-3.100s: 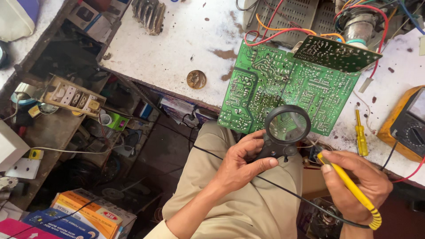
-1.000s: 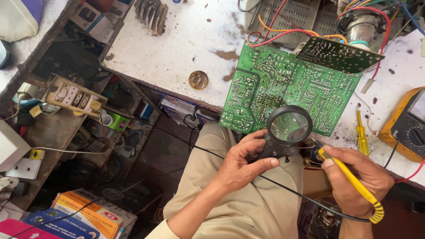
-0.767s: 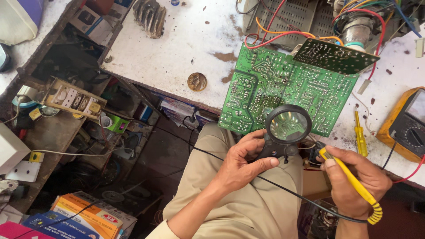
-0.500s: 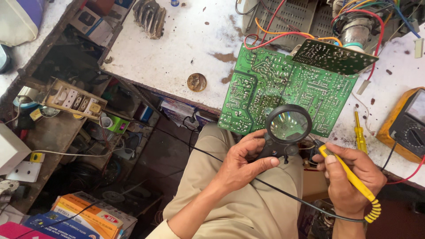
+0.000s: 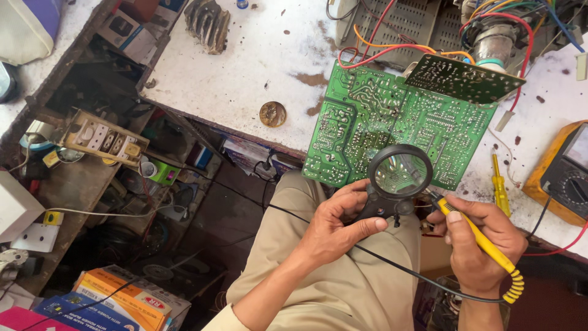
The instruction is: The person holds a green circuit board on their lap and uses a magnifying glass to closely inspect the soldered side. They also use a yellow probe tool to touch various points on the board while viewing through the magnifier.
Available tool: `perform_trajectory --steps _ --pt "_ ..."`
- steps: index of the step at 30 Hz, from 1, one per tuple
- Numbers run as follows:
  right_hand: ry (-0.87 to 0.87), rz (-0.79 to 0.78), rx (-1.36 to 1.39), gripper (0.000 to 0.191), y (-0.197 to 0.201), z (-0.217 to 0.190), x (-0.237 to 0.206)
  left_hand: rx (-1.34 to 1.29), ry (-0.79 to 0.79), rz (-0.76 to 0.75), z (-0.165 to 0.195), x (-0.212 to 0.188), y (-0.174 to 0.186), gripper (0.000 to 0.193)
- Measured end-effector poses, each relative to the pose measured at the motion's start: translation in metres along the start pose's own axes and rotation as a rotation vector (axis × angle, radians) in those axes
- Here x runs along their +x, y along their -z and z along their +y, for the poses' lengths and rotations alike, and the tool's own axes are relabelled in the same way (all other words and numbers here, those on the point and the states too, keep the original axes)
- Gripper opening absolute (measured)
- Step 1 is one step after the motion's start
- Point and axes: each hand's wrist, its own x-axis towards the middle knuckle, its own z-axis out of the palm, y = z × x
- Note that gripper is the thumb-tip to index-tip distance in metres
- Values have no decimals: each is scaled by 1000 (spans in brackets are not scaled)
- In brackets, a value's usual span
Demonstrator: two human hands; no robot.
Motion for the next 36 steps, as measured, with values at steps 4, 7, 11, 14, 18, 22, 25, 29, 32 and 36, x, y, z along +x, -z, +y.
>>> perform_trajectory --steps 4,7,11,14,18,22,25,29,32,36 --pt "-10 -1 0 20 0 -1 0 32 -10 4 1 -1 0 37" --pt "-1 5 14 20 0 0 0 31 -12 8 2 0 0 37" --pt "3 2 17 20 1 1 -1 29 -14 3 4 0 0 37" --pt "2 6 22 19 1 2 -1 76 -29 9 5 -1 0 37" --pt "11 2 1 19 1 2 0 86 -28 9 6 -1 0 37" --pt "14 2 -2 19 2 2 0 128 -33 13 6 -1 1 36" --pt "4 6 24 19 1 2 -1 95 -30 19 5 -1 0 36" --pt "15 6 7 17 2 4 -2 80 -18 15 5 -1 0 36" --pt "51 24 61 14 4 9 -3 58 -18 12 5 -1 0 36" --pt "64 53 103 13 4 16 -5 55 -10 5 4 1 0 36"
